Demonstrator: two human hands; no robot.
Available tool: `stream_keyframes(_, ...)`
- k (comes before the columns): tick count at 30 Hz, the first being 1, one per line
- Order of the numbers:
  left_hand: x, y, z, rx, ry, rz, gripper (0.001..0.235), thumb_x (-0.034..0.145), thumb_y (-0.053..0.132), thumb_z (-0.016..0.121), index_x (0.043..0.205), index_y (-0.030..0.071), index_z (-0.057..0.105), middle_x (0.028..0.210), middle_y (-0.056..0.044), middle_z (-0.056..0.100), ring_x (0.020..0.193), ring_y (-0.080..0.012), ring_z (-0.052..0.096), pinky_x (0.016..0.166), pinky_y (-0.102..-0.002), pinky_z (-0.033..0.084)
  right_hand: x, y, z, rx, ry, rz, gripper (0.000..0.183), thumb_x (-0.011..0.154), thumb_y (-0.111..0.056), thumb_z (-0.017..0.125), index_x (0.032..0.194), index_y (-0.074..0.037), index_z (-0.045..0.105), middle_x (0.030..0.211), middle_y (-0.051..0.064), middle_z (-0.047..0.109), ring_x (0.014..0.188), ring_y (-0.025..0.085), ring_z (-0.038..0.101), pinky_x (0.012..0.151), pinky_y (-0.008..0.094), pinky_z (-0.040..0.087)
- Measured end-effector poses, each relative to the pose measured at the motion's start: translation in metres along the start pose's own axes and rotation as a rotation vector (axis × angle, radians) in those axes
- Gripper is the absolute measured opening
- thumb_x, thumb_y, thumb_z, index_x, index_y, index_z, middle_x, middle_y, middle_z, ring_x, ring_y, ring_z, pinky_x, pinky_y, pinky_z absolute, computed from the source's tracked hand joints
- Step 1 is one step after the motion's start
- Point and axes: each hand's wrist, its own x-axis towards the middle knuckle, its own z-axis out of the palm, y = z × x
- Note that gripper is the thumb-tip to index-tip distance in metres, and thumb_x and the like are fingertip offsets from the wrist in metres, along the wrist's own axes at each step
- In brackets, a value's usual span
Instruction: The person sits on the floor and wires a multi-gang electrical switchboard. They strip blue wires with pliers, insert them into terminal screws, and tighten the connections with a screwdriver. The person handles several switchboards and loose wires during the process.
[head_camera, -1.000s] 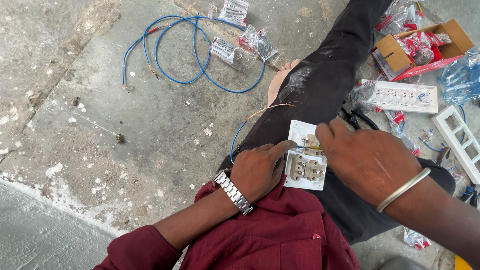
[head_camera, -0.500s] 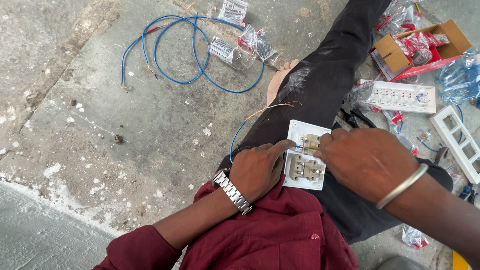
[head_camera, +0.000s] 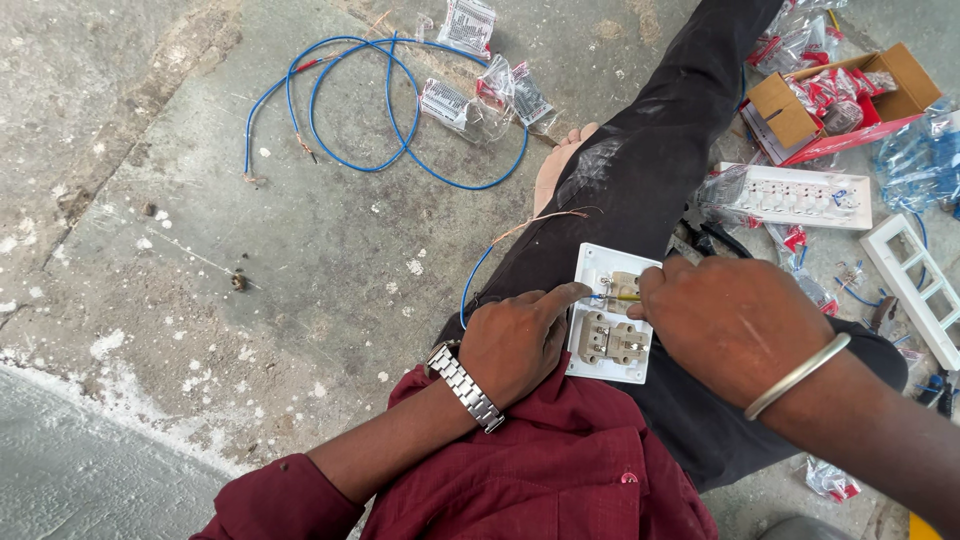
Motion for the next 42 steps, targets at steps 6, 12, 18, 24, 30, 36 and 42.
stream_keyframes(6,0.001,0.0,0.001,-0.005,-0.002,-0.004,0.034,0.093,0.015,0.063,0.126,0.017,0.066,0.08,-0.01,0.072,0.064,-0.0291,0.07,0.054,-0.043,0.053,-0.001,0.004,0.002,-0.029,0.078,-0.142,0.023,0.093,-0.023,0.055,0.105,-0.006,0.064,0.089,0.012,0.07,0.077,0.029,0.074,0.065,0.043,0.058)
stream_keyframes(12,0.006,0.009,-0.007,-0.065,-0.003,-0.097,0.04,0.097,0.025,0.062,0.133,0.008,0.06,0.076,-0.015,0.073,0.061,-0.031,0.07,0.054,-0.044,0.053,-0.001,-0.005,-0.005,-0.008,0.052,0.021,0.025,0.095,-0.032,0.055,0.097,-0.01,0.066,0.091,0.013,0.071,0.081,0.03,0.073,0.068,0.042,0.058)
stream_keyframes(18,0.01,0.019,-0.005,-0.025,0.008,-0.159,0.073,0.087,0.048,0.071,0.135,-0.004,0.055,0.074,-0.02,0.071,0.062,-0.0359,0.07,0.056,-0.047,0.054,-0.005,0.0,-0.002,0.041,0.141,-0.133,0.022,0.086,-0.019,0.059,0.102,-0.004,0.064,0.089,0.015,0.069,0.074,0.03,0.073,0.062,0.043,0.059)
stream_keyframes(24,0.021,0.025,0.004,0.066,-0.055,-0.156,0.076,0.081,0.056,0.074,0.126,-0.003,0.059,0.08,-0.02,0.072,0.067,-0.0348,0.072,0.058,-0.046,0.056,0.006,-0.001,0.006,0.032,-0.048,0.026,0.027,0.094,-0.035,0.06,0.093,-0.011,0.071,0.083,0.013,0.072,0.077,0.031,0.074,0.068,0.044,0.059)
stream_keyframes(30,0.031,0.039,0.019,0.181,-0.115,-0.159,0.071,0.076,0.058,0.08,0.098,-0.006,0.059,0.084,-0.021,0.068,0.073,-0.0355,0.071,0.06,-0.044,0.057,0.002,0.01,0.009,0.159,-0.054,0.128,0.037,0.093,-0.044,0.059,0.108,-0.01,0.062,0.078,0.015,0.071,0.077,0.035,0.072,0.069,0.048,0.058)
stream_keyframes(36,0.041,0.039,0.035,0.071,0.023,-0.057,0.051,0.066,0.03,0.085,0.095,-0.002,0.058,0.089,-0.021,0.066,0.076,-0.0375,0.069,0.066,-0.045,0.057,-0.027,0.018,0.029,0.281,0.191,-0.005,0.03,0.086,-0.033,0.063,0.109,-0.013,0.06,0.082,0.011,0.065,0.071,0.034,0.069,0.063,0.048,0.055)
stream_keyframes(42,0.049,0.038,0.033,-0.158,-0.059,-0.068,0.051,0.073,0.019,0.077,0.109,-0.005,0.05,0.093,-0.028,0.064,0.076,-0.0435,0.068,0.067,-0.05,0.058,-0.061,0.01,0.055,0.108,0.292,0.037,0.058,0.078,-0.018,0.065,0.136,-0.022,0.063,0.081,0.005,0.059,0.057,0.022,0.066,0.05,0.037,0.054)
